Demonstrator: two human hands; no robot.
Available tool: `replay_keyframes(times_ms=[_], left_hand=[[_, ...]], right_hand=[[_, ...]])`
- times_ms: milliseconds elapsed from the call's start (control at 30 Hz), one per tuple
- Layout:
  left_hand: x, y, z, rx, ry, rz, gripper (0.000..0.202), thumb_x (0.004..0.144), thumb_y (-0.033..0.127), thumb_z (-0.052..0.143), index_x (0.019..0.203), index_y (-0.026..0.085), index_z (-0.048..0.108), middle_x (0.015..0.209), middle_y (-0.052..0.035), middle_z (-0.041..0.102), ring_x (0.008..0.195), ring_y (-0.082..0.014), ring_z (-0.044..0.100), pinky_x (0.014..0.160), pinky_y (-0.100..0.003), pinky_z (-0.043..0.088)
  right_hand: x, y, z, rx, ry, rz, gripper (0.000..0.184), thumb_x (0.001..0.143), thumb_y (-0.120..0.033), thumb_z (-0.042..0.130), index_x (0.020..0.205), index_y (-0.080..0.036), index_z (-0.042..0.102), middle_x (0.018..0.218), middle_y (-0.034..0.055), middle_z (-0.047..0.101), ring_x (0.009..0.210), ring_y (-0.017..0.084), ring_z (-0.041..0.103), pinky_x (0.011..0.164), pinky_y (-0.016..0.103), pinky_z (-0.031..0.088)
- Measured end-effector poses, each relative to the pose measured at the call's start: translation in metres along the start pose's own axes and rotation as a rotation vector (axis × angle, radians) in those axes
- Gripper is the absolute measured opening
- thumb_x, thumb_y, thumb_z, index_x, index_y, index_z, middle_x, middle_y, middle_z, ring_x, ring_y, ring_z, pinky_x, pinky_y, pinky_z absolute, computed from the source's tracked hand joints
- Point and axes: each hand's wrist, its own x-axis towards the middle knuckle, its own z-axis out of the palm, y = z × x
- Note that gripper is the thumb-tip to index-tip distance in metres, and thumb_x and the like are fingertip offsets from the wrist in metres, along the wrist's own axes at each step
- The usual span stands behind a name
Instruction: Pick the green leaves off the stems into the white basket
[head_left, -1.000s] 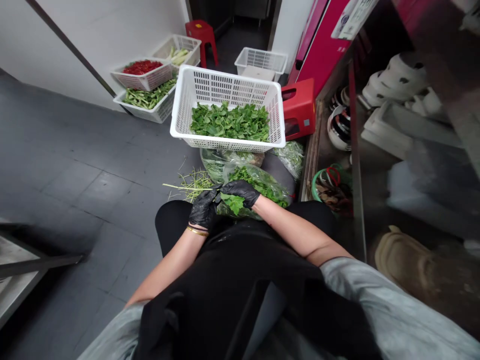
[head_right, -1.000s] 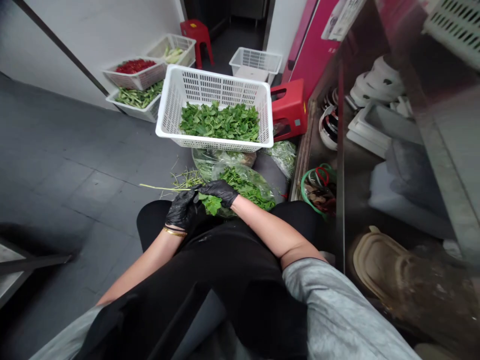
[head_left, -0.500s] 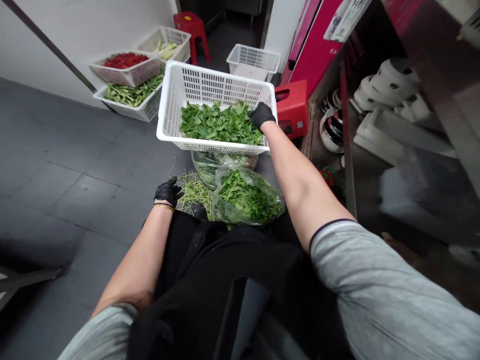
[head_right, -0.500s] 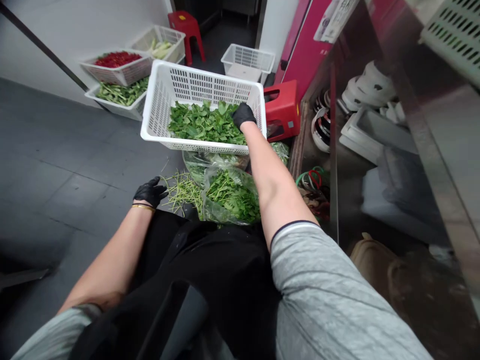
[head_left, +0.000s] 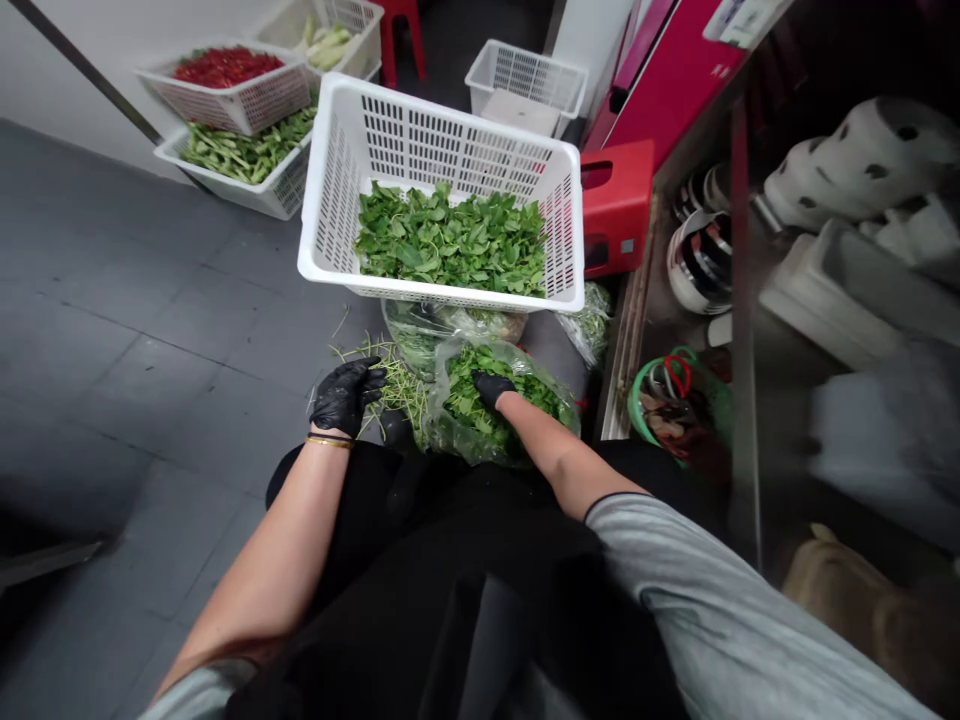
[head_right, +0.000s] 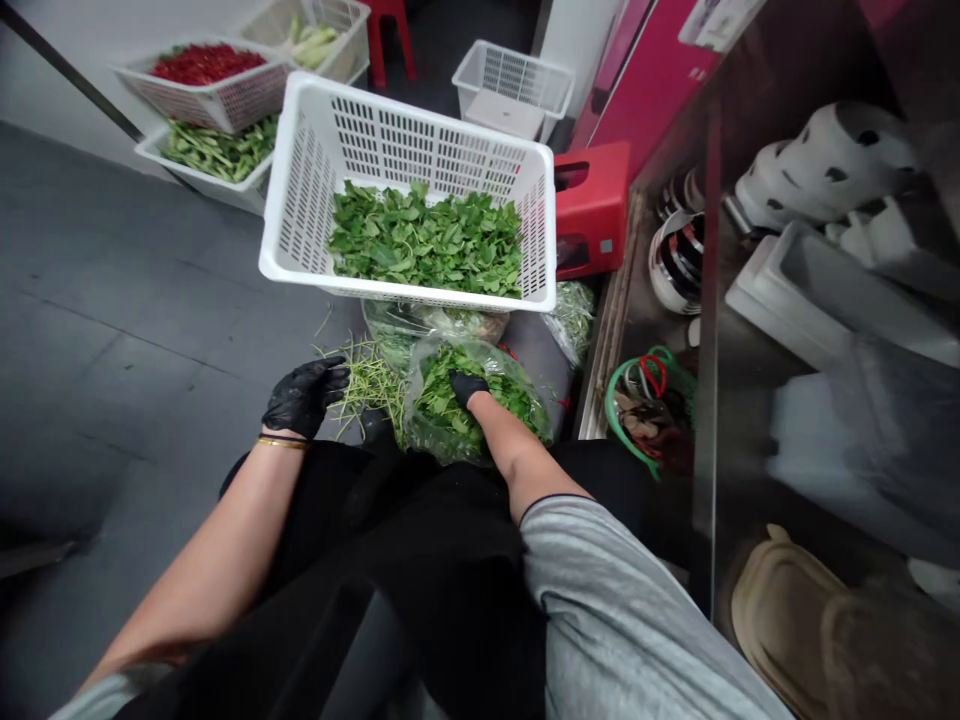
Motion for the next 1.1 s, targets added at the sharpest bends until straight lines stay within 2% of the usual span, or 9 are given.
replay_keyframes(times_ms=[200, 300, 400, 500, 567, 667, 733, 900, 1100], left_hand=[[-0.002, -0.001, -0.003, 0.05, 0.009, 0.011, 0.032, 0.063, 0.026, 0.067, 0.088, 0.006, 0.071, 0.067, -0.0088, 0.069, 0.052, -0.0123, 0.06, 0.045, -0.02, 0.045], [-0.005, -0.002, -0.002, 0.039, -0.004, 0.031, 0.032, 0.063, 0.027, 0.066, 0.087, 0.007, 0.071, 0.065, -0.0079, 0.068, 0.05, -0.0116, 0.058, 0.045, -0.02, 0.044], [-0.021, -0.009, 0.009, 0.052, -0.065, 0.065, 0.034, 0.062, 0.029, 0.07, 0.088, 0.008, 0.072, 0.067, -0.008, 0.068, 0.053, -0.0122, 0.059, 0.047, -0.021, 0.044], [-0.048, -0.022, 0.032, 0.09, -0.166, 0.053, 0.038, 0.058, 0.034, 0.077, 0.088, 0.01, 0.074, 0.072, -0.0088, 0.07, 0.06, -0.0148, 0.062, 0.052, -0.023, 0.045], [-0.069, -0.03, 0.052, 0.139, -0.241, 0.045, 0.038, 0.057, 0.035, 0.08, 0.088, 0.012, 0.075, 0.077, -0.0094, 0.072, 0.068, -0.0177, 0.064, 0.056, -0.025, 0.047], [-0.1, -0.037, 0.079, 0.165, -0.401, 0.043, 0.038, 0.055, 0.034, 0.083, 0.087, 0.016, 0.077, 0.088, -0.0098, 0.074, 0.083, -0.0233, 0.066, 0.07, -0.031, 0.05], [-0.116, -0.038, 0.087, 0.103, -0.501, 0.037, 0.04, 0.052, 0.032, 0.085, 0.089, 0.017, 0.076, 0.096, -0.0098, 0.074, 0.089, -0.0249, 0.066, 0.077, -0.034, 0.05], [-0.137, -0.034, 0.065, 0.157, -0.442, -0.089, 0.038, 0.05, 0.034, 0.086, 0.078, 0.012, 0.075, 0.063, -0.0065, 0.07, 0.055, -0.0166, 0.061, 0.057, -0.029, 0.048], [-0.161, -0.028, 0.033, 0.139, -0.436, -0.117, 0.033, 0.056, 0.036, 0.082, 0.074, 0.011, 0.073, 0.055, -0.0045, 0.066, 0.048, -0.0131, 0.057, 0.05, -0.024, 0.043]], right_hand=[[-0.021, 0.033, 0.004, -0.178, 0.015, 0.228, 0.023, 0.084, -0.026, 0.062, 0.102, -0.011, 0.066, 0.119, 0.018, 0.062, 0.114, 0.029, 0.056, 0.099, 0.045, 0.042], [-0.049, 0.039, -0.011, -0.155, 0.048, 0.178, 0.019, 0.073, -0.015, 0.07, 0.091, -0.012, 0.069, 0.114, 0.017, 0.066, 0.112, 0.028, 0.058, 0.099, 0.038, 0.042], [-0.076, 0.029, -0.031, -0.071, 0.162, 0.098, 0.021, 0.08, -0.021, 0.063, 0.098, -0.012, 0.068, 0.106, 0.0139, 0.069, 0.099, 0.021, 0.063, 0.087, 0.032, 0.049], [-0.102, 0.006, -0.046, 0.35, 0.237, 0.025, 0.034, 0.086, -0.039, 0.054, 0.103, -0.012, 0.066, 0.093, 0.0115, 0.071, 0.072, 0.016, 0.067, 0.064, 0.028, 0.054], [-0.115, -0.015, -0.044, 0.739, 0.162, -0.03, 0.041, 0.078, -0.047, 0.063, 0.099, -0.013, 0.067, 0.086, 0.0105, 0.072, 0.06, 0.015, 0.065, 0.054, 0.026, 0.052], [-0.126, -0.047, -0.021, 1.042, 0.046, -0.061, 0.042, 0.064, -0.045, 0.076, 0.088, -0.013, 0.069, 0.08, 0.0091, 0.072, 0.057, 0.015, 0.064, 0.051, 0.026, 0.052], [-0.125, -0.064, 0.002, 1.11, 0.122, -0.084, 0.041, 0.058, -0.044, 0.08, 0.081, -0.013, 0.068, 0.075, 0.007, 0.071, 0.058, 0.015, 0.064, 0.052, 0.026, 0.052], [-0.125, -0.091, 0.024, 1.008, 0.301, -0.193, 0.041, 0.047, -0.04, 0.085, 0.072, -0.014, 0.067, 0.059, -0.0013, 0.064, 0.05, 0.009, 0.055, 0.044, 0.02, 0.044], [-0.151, -0.113, 0.004, 0.959, 0.066, -0.253, 0.038, 0.052, -0.033, 0.084, 0.078, -0.012, 0.069, 0.046, -0.0066, 0.052, 0.034, 0.003, 0.035, 0.03, 0.016, 0.025]])
